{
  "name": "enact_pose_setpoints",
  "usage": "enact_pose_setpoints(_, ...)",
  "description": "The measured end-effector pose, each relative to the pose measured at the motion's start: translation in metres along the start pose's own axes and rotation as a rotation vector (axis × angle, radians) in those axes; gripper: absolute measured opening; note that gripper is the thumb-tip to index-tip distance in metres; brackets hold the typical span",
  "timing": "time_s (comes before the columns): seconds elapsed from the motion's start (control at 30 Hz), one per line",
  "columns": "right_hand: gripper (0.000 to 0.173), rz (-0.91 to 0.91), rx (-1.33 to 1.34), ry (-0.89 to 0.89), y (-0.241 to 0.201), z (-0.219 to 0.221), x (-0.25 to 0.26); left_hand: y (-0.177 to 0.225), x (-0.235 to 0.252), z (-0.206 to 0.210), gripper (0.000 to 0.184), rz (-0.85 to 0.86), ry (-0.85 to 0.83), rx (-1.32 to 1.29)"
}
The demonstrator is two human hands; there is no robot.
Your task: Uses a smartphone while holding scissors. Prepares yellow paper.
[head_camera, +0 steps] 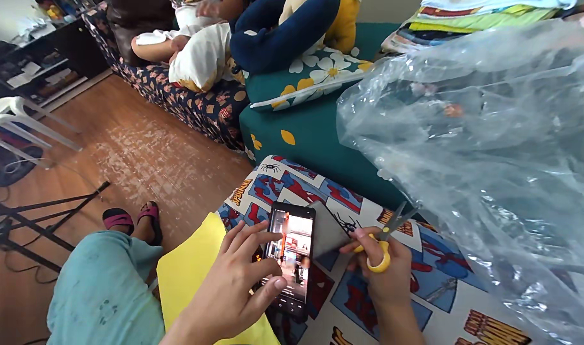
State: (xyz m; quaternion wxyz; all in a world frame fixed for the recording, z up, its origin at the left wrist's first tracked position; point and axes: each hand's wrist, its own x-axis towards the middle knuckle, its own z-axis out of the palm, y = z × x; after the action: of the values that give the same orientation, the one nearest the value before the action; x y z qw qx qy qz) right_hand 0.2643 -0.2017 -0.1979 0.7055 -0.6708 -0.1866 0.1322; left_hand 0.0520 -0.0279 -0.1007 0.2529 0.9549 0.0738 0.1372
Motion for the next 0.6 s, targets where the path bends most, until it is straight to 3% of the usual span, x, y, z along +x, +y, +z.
enact_pose_setpoints(0.33, 0.016, -0.001, -0.002, 0.000, 0.000, 0.000, 0.000, -0.001, -0.002, 0.001, 0.053, -0.055, 0.021, 0.075)
enact_pose_setpoints(0.6, 0.015, 0.016, 0.004, 0.009, -0.001, 0.001, -0.001, 0.004, 0.011, 0.013, 0.061, -0.103, -0.069, 0.183)
